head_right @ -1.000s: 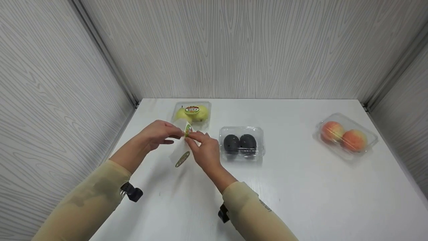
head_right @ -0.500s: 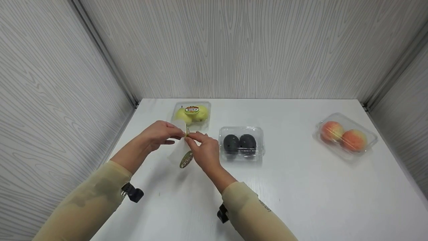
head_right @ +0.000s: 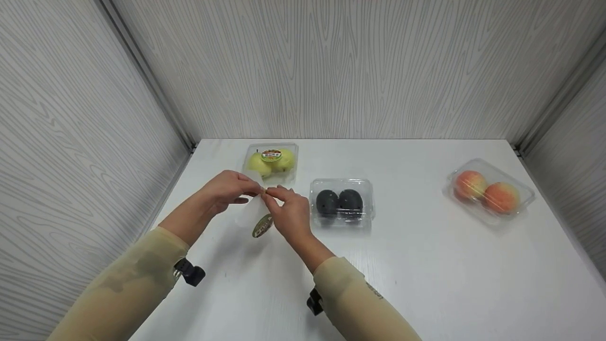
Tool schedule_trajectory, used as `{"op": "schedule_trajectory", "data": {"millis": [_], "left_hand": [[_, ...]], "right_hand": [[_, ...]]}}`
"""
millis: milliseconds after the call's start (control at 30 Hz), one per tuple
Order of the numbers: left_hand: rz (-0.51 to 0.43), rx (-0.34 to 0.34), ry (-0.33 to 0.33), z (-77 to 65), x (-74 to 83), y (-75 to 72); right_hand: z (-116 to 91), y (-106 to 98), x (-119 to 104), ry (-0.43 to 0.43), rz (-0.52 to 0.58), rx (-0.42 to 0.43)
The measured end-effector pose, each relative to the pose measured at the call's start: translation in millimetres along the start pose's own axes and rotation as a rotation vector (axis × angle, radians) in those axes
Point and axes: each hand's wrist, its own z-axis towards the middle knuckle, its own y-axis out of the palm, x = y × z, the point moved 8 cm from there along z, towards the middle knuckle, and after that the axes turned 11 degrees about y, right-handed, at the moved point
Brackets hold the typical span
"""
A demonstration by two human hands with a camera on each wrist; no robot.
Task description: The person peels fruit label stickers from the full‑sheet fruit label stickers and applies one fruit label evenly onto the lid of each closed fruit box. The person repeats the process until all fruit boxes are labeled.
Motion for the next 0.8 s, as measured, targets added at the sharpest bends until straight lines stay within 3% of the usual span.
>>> {"op": "schedule_trajectory", "data": {"millis": [800], "left_hand": [[-0.056,0.010,-0.036,-4.5,-0.5,1.7]], "right_hand": [[0.3,-2.1,5.3,0.017,0.023,0.012]]}}
